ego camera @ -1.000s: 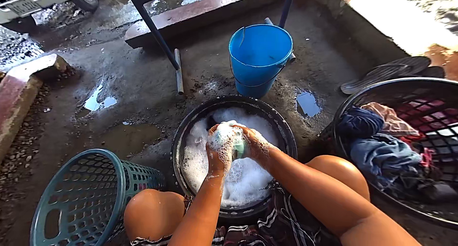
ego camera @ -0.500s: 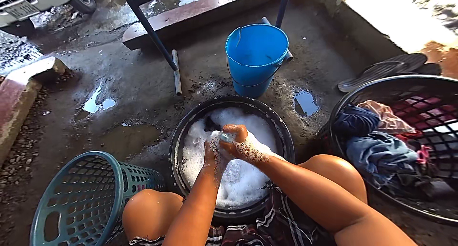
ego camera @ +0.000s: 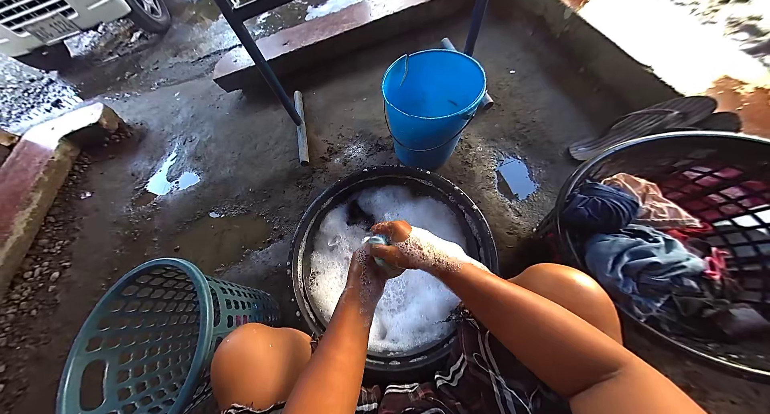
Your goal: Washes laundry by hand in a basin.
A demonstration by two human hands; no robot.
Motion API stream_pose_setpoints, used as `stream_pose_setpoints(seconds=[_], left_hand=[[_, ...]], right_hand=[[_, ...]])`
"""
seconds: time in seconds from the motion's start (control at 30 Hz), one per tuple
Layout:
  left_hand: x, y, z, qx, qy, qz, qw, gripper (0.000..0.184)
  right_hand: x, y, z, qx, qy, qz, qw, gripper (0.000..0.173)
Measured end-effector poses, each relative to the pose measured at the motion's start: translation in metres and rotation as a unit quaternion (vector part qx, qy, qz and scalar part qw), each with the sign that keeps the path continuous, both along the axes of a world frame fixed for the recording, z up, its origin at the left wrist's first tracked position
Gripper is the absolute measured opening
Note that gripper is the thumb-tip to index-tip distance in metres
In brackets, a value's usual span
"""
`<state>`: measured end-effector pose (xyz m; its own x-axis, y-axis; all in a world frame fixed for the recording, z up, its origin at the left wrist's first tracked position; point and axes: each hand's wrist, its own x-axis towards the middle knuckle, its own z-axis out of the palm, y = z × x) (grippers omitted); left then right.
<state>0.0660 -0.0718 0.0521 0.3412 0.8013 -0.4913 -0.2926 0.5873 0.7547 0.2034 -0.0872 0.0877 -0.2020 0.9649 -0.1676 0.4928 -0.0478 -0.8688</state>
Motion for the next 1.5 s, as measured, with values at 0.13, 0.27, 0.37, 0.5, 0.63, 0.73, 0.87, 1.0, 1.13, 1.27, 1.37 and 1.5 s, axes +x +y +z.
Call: stream_pose_setpoints(seconds=[0.13, 0.27, 0.37, 0.5, 0.63, 0.73, 0.87, 1.0, 1.13, 1.27, 1.37, 1.5], left_hand=[[-0.009, 0.011, -0.019, -0.042, 0.079, -0.042, 0.995, 0.038], [-0.022, 0.009, -0.031, -0.083, 0.135, -0.066, 0.985, 0.037], [-0.019, 0.004, -0.042, -0.090, 0.172, -0.097, 0.976, 0.032], [0.001, 0.001, -0.062, -0.061, 0.257, -0.221, 0.939, 0.028], [0.017, -0.013, -0.113, -0.030, 0.326, -0.365, 0.871, 0.035], [0.019, -0.033, -0.157, 0.018, 0.327, -0.484, 0.812, 0.041], [0.002, -0.054, -0.194, 0.155, 0.396, -0.653, 0.626, 0.042], [-0.024, -0.049, -0.182, 0.130, 0.464, -0.710, 0.514, 0.039], [-0.044, -0.035, -0.205, 0.075, 0.519, -0.661, 0.537, 0.044], [-0.039, -0.019, -0.192, 0.062, 0.544, -0.695, 0.466, 0.045], [-0.049, -0.026, -0.185, 0.061, 0.543, -0.675, 0.496, 0.048], [-0.051, -0.028, -0.182, 0.063, 0.509, -0.664, 0.544, 0.047]], right_hand=[[0.023, 0.003, -0.011, -0.078, 0.039, 0.045, 0.995, 0.044], [0.061, 0.009, -0.008, -0.027, 0.167, -0.158, 0.973, 0.028], [0.087, 0.014, 0.013, 0.140, 0.413, -0.351, 0.829, 0.036], [0.107, 0.016, 0.014, 0.200, 0.520, -0.301, 0.774, 0.063], [0.092, 0.002, 0.000, 0.087, 0.364, -0.314, 0.872, 0.034], [0.085, -0.002, 0.002, 0.024, 0.296, -0.300, 0.907, 0.027], [0.081, -0.001, 0.009, 0.010, 0.243, -0.304, 0.921, 0.024], [0.089, 0.005, -0.002, 0.032, 0.184, -0.297, 0.936, 0.023], [0.094, 0.008, -0.003, 0.026, 0.146, -0.290, 0.945, 0.021], [0.091, 0.012, -0.008, 0.006, 0.158, -0.287, 0.945, 0.020], [0.086, 0.017, -0.010, -0.011, 0.142, -0.256, 0.956, 0.022], [0.074, 0.021, -0.013, -0.042, 0.060, -0.176, 0.982, 0.024]])
